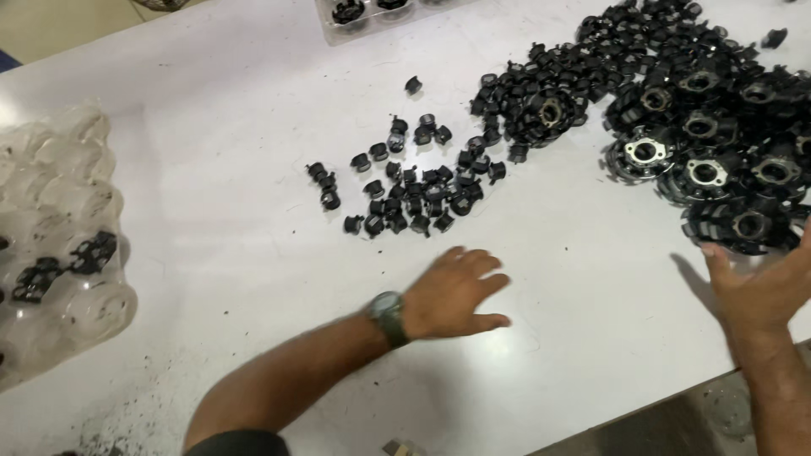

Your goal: The person sits at a white workbench and fits small black plastic inserts into toothed plastic wheel hubs one at a time, pressing each insert into place by hand. Completed hubs are set aside in a growing pile on the table.

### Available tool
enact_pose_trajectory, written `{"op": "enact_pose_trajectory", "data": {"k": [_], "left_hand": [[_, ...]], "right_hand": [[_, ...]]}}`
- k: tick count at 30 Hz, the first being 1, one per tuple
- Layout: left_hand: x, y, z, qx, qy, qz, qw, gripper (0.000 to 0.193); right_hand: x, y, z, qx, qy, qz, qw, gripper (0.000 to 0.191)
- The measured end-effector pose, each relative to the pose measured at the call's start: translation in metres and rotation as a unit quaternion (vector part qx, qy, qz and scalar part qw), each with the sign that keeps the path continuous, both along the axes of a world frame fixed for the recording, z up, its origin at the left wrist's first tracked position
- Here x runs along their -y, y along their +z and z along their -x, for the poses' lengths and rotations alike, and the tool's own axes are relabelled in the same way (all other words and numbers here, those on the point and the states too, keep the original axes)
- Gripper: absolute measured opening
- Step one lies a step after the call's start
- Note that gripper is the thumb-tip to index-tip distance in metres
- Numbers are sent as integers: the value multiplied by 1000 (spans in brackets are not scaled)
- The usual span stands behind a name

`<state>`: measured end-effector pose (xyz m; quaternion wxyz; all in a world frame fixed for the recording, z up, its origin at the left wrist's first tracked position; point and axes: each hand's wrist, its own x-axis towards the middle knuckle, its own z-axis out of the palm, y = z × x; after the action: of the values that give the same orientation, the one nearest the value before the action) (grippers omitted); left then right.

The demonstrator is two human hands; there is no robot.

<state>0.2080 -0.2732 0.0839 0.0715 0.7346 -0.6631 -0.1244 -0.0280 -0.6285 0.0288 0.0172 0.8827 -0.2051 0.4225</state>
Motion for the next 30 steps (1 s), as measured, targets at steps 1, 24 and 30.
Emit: {"op": "enact_pose_trajectory", "data": {"k": [1, 24, 30], "left_hand": [[-27, -2, -9, 12, 49, 15, 999, 76], [50, 56, -192, -19, 290, 163, 943, 139], [55, 59, -167, -74, 352, 341, 868, 126]], "right_hand": [[-6, 5, -4, 11, 26, 52, 998, 117], [-198, 78, -305, -43, 99, -152, 982, 106], [-201, 103, -303, -17, 45, -123, 991, 98]]}}
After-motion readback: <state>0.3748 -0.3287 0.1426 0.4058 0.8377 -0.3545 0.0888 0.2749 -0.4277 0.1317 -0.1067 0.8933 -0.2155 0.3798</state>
